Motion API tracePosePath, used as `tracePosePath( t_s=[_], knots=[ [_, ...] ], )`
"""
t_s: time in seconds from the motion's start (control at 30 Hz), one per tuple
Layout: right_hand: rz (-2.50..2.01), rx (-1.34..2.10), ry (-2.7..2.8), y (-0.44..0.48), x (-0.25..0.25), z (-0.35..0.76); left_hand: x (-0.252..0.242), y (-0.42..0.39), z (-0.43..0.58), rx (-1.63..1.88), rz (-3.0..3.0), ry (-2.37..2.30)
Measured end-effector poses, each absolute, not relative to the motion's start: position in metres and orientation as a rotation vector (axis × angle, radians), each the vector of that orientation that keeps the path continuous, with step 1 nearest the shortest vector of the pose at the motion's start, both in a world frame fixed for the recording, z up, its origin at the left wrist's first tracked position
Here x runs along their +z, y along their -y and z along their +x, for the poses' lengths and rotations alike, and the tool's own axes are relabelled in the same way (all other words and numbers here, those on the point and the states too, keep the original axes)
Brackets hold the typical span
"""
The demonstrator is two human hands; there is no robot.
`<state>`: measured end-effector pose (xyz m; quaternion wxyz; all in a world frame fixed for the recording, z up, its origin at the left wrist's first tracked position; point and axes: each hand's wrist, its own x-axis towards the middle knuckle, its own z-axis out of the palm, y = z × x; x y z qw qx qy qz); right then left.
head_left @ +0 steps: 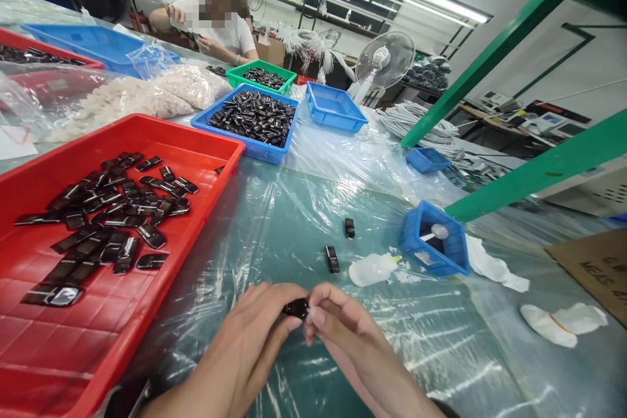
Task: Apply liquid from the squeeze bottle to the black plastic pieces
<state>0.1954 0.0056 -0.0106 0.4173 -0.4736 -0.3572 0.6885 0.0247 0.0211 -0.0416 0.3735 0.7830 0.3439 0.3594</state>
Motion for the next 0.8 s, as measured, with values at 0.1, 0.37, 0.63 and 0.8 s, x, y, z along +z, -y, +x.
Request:
tracePosePath(
  t_s=[0.1, 0.37, 0.63, 0.8],
  knots=[
    [-1.176, 1.764, 0.851, -0.006, -0.012, 0.196, -0.043, -0.022, 0.024, 0.952, 2.068, -0.852],
    [-1.183, 1.723, 0.93, -0.001, -0.013, 0.195, -0.037, -0.009, 0.025, 1.092, 2.421, -0.944],
    [-1.298, 0.922, 1.111, 0.013, -0.008, 0.226, 0.009, -0.023, -0.027, 1.087, 2.291, -2.262],
    [-1.351, 0.453, 1.03, 0.001, -0.016, 0.269, -0.025, -0.022, 0.01, 0.974, 2.626, -1.606]
  ],
)
